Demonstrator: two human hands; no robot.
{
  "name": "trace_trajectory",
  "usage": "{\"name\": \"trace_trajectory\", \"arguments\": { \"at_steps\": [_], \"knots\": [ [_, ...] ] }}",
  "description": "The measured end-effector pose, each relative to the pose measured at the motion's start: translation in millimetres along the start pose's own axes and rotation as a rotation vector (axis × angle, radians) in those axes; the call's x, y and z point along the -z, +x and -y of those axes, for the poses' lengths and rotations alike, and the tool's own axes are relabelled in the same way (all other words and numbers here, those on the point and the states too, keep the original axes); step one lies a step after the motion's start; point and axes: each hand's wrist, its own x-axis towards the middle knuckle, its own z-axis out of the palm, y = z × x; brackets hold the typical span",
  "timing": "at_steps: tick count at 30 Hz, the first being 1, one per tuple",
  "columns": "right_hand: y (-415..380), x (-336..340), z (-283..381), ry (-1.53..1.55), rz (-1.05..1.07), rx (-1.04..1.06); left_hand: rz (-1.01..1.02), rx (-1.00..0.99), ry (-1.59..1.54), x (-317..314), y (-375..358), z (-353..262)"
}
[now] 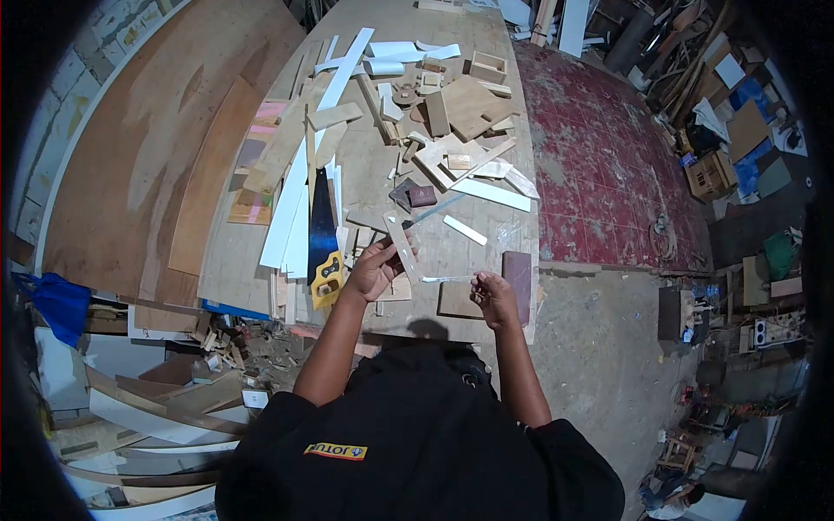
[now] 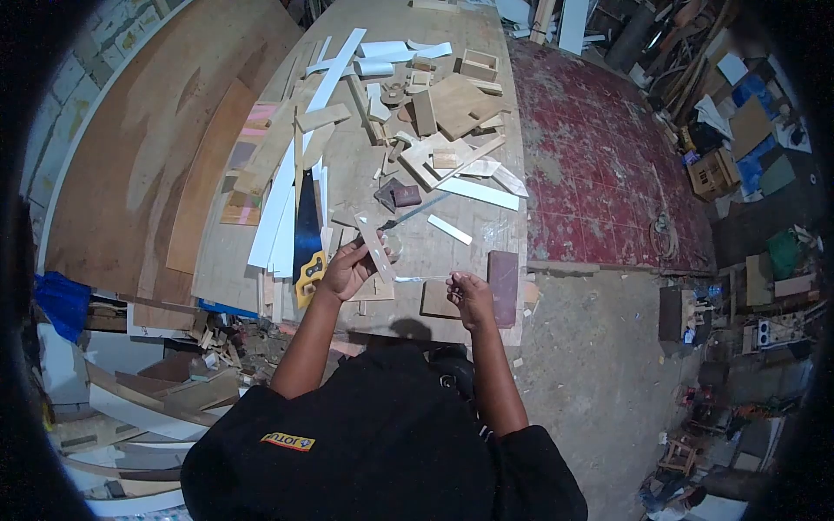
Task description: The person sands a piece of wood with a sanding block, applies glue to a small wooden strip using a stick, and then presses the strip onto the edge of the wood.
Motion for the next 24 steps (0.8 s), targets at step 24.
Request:
{"name": "trace_trajectory", "arguments": {
  "at_steps": [24],
  "knots": [
    [12, -22, 2, -0.066, 0.033, -0.030, -0.011, -0.091, -0.032, -1, -8, -7]
  ]
}}
